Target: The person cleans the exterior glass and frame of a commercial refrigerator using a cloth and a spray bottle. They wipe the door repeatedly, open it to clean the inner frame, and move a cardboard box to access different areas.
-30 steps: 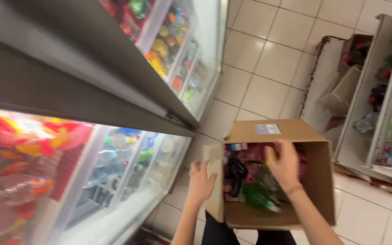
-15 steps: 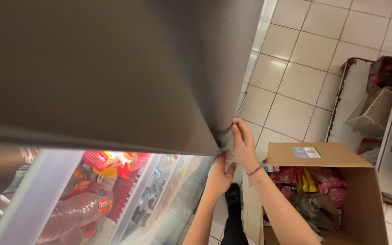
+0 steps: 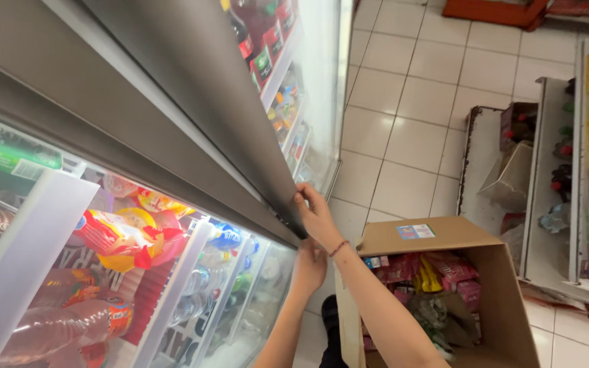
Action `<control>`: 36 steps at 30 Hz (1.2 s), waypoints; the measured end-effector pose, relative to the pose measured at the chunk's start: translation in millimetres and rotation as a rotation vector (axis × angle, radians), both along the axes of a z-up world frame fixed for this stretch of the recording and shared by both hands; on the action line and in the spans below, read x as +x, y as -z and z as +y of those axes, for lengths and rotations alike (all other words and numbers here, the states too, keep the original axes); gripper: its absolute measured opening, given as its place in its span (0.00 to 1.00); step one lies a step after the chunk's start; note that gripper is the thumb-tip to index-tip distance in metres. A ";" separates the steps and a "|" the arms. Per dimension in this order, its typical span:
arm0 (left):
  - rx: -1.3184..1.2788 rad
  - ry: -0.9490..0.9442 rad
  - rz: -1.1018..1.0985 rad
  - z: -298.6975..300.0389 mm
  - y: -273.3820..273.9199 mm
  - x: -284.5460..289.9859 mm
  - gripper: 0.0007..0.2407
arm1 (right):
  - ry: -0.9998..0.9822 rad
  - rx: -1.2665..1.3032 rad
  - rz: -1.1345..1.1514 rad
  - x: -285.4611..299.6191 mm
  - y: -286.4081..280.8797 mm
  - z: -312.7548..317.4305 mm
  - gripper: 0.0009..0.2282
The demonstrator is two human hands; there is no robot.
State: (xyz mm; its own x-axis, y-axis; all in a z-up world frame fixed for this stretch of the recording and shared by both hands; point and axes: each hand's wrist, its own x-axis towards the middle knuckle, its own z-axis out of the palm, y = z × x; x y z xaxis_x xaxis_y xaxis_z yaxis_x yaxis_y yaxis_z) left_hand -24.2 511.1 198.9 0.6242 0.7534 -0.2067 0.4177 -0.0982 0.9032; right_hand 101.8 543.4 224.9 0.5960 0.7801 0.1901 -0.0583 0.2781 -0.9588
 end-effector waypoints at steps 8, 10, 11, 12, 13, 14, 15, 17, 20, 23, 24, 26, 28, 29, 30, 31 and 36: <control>0.222 -0.239 -0.061 -18.2 -62.7 -3.5 0.24 | -0.012 -0.059 0.005 -0.3 -17.8 -10.5 0.09; 0.196 -0.232 -0.116 -24.2 -67.6 1.2 0.30 | -0.008 -0.052 -0.007 0.3 -15.0 -14.1 0.10; 0.138 -0.232 -0.127 -26.5 -68.3 4.5 0.33 | -0.003 -0.046 -0.017 0.6 -12.2 -15.3 0.10; 0.081 -0.233 -0.140 -29.1 -68.0 9.3 0.35 | 0.002 -0.040 -0.029 3.2 -8.3 -17.6 0.11; 0.170 -0.207 -0.136 -30.7 -67.3 13.8 0.35 | 0.001 -0.027 0.008 6.3 -3.4 -22.3 0.11; 0.258 -0.180 -0.133 -33.6 -65.9 18.9 0.34 | 0.002 -0.015 0.045 9.6 2.2 -28.9 0.12; 0.346 -0.152 -0.131 -37.1 -64.3 23.9 0.33 | 0.003 -0.002 0.082 13.6 7.8 -35.9 0.13; 0.350 -0.038 -0.104 -42.4 -60.5 37.5 0.33 | 0.049 0.013 0.088 32.8 18.0 -53.8 0.16; 0.321 0.092 -0.056 -76.4 -50.3 60.7 0.32 | 0.020 0.013 0.104 65.4 30.7 -104.7 0.19; 0.379 0.180 -0.025 -108.9 -42.2 82.7 0.32 | -0.004 0.046 0.066 100.4 32.3 -148.3 0.19; 0.420 0.205 -0.020 -114.8 -40.7 90.0 0.32 | -0.005 0.069 0.041 112.2 31.0 -157.2 0.19; 0.380 0.218 -0.100 -123.6 -39.9 96.8 0.31 | -0.002 0.065 -0.004 129.2 28.7 -173.9 0.18; 0.338 0.201 -0.149 -126.1 -41.8 97.6 0.31 | 0.048 -0.004 -0.080 141.4 26.5 -188.5 0.18; 0.318 0.180 -0.162 -127.0 -43.4 98.7 0.30 | 0.097 -0.071 -0.136 148.1 24.7 -195.0 0.18; 0.301 0.160 -0.176 -126.4 -45.4 101.5 0.30 | 0.147 -0.136 -0.194 155.8 22.0 -198.5 0.19; 0.367 0.165 -0.181 -123.3 -47.2 105.3 0.31 | 0.176 -0.120 -0.184 163.7 19.0 -202.2 0.20; 0.479 0.313 -0.179 -111.7 -45.9 133.9 0.35 | 0.320 0.016 -0.063 193.9 1.9 -216.2 0.22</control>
